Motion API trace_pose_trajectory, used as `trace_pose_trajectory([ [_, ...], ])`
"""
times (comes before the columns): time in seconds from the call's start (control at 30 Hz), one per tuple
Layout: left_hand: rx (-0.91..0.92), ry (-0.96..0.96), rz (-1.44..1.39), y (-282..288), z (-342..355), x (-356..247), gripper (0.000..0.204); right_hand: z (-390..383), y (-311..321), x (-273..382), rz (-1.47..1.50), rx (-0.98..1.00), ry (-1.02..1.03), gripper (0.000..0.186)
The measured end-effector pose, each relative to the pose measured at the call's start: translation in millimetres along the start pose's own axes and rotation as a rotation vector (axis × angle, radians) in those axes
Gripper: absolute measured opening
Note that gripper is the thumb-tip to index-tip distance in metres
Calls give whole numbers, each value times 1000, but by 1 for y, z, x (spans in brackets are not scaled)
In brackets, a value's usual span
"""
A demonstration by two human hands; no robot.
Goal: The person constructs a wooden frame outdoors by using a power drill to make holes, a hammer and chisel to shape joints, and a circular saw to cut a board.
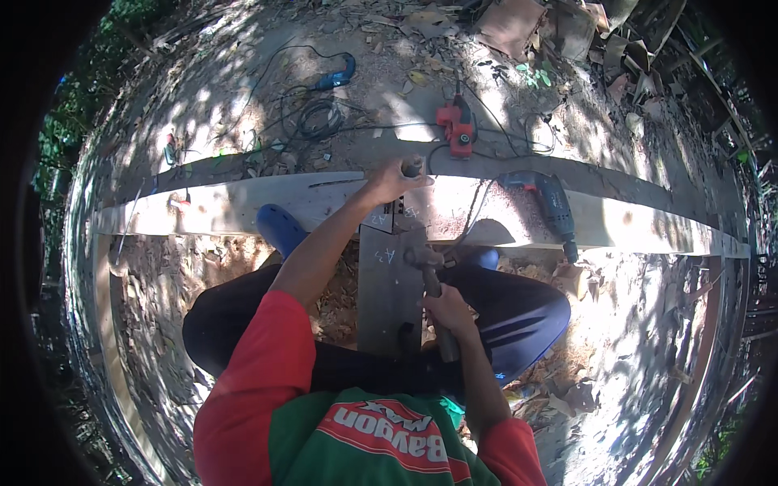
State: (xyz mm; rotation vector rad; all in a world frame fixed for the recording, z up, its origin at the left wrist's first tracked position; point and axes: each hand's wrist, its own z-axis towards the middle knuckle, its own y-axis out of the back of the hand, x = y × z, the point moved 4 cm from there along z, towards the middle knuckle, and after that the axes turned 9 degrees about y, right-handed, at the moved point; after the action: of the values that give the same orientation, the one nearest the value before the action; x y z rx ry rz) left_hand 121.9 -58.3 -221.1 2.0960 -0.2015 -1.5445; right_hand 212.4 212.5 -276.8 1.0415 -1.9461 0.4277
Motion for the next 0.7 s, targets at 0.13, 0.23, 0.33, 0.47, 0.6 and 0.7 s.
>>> trace_pose_trajectory([
  [0.13,50,8,-93,-5,9,26,50,-50,39,145,100,-325,336,13],
  [0.23,64,6,-115,-12,8,26,51,-70,69,223,286,-515,821,11],
  [0.33,45,-14,-48,-6,6,31,47,-50,63,254,302,-605,908,11],
  [0.47,-31,-197,-152,-21,0,4,36,69,30,149,-692,-536,374,24],
  [0.6,-138,-251,-209,-5,-1,30,32,58,23,163,-387,-349,430,35],
  [0.7,6,-203,-274,6,0,58,30,6,44,220,-155,-404,555,20],
])
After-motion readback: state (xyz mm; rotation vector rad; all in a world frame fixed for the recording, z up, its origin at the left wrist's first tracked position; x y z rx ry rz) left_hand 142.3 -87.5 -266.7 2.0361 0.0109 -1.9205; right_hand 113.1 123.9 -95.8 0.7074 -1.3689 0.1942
